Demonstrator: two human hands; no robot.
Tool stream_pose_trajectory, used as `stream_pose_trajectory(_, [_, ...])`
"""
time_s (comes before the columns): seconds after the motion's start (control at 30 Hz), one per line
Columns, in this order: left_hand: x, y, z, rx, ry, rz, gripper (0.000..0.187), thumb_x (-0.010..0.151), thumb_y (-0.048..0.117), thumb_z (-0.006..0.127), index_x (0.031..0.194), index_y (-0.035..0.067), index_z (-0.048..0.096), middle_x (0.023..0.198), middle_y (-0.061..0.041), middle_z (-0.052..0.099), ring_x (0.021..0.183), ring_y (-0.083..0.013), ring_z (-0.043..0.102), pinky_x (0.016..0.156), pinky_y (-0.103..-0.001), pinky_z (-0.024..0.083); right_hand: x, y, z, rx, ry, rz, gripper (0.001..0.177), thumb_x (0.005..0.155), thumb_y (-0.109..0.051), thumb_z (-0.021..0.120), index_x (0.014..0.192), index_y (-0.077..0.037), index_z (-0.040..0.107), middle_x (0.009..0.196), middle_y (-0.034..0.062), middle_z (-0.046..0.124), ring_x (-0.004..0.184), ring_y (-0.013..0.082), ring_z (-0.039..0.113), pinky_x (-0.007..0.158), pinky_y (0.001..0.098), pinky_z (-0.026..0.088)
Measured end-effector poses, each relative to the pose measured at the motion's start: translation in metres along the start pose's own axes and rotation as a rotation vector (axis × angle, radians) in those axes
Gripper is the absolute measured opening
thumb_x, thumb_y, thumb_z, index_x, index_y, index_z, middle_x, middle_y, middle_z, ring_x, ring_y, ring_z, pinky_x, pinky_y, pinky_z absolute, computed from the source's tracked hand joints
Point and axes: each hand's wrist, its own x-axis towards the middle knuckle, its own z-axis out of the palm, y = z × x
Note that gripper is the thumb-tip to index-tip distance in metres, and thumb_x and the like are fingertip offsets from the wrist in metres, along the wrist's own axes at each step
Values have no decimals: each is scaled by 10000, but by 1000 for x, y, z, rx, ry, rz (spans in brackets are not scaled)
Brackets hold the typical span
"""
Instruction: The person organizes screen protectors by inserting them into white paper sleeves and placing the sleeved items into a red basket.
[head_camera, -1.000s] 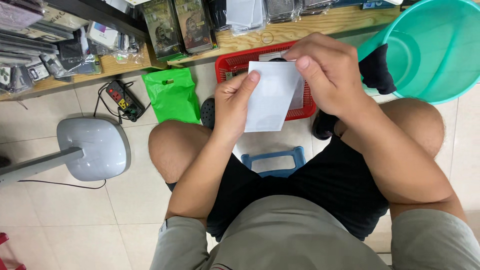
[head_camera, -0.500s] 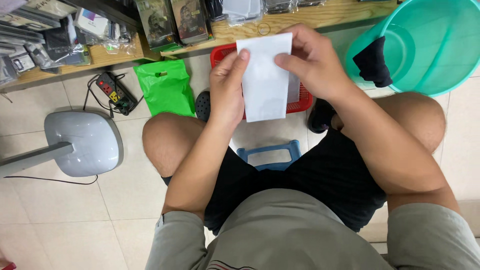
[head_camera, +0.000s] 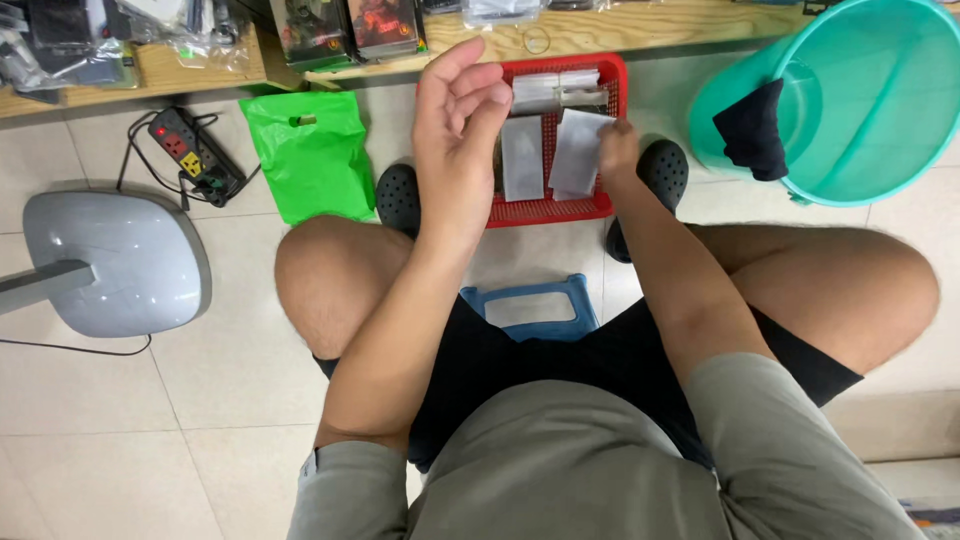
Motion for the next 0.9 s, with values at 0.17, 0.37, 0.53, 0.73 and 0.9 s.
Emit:
stream_pose_trajectory(0.17, [-6, 13, -6, -12, 15, -12, 496, 996, 280, 690, 1415, 102, 493, 1167, -121, 685, 1132, -188, 661, 1089, -315, 521, -40, -70, 207, -1016, 345, 18, 333, 929, -227, 429, 1162, -75, 612, 1131, 231, 703, 996, 474, 662, 800, 585, 500])
stream_pose_trajectory(0.37, [1, 27, -14, -52, 51, -53, 487, 1016, 221, 665, 1448, 94, 478, 1198, -90, 677, 1201, -183, 645, 1143, -336, 520, -86, -58, 265, -1434, 300, -668, 514, 794, -77, 725, 1287, -62, 580, 1153, 213, 595, 962, 410, 599, 766, 547, 505])
stream_pose_trajectory(0.53, [2, 24, -19, -94, 55, -94, 476, 1005, 270, 672, 1410, 84, 504, 1206, -120, 670, 1161, -229, 663, 1111, -346, 535, -84, -1, 288, -1479, -121, -176, 625, 921, -316, 649, 1442, -45, 437, 1352, 262, 506, 1202, 474, 486, 896, 624, 481])
stream_pose_trajectory(0.73, [1, 21, -23, -53, 60, -146, 466, 999, 287, 665, 1394, 88, 519, 1213, -146, 664, 1153, -239, 671, 1082, -349, 545, -108, -37, 347, -1444, 72, 273, 1120, 876, -548, 767, 1654, -172, 55, 1529, 193, 347, 1359, 416, 420, 968, 563, 507])
stream_pose_trajectory(0.9, [4, 13, -21, -94, 74, -161, 521, 989, 268, 685, 1435, 99, 475, 1247, -153, 648, 1150, -257, 675, 1092, -354, 528, -102, -7, 339, -1383, 172, 206, 1120, 837, -477, 830, 1623, -103, 126, 1419, 220, 386, 1272, 464, 451, 993, 562, 484])
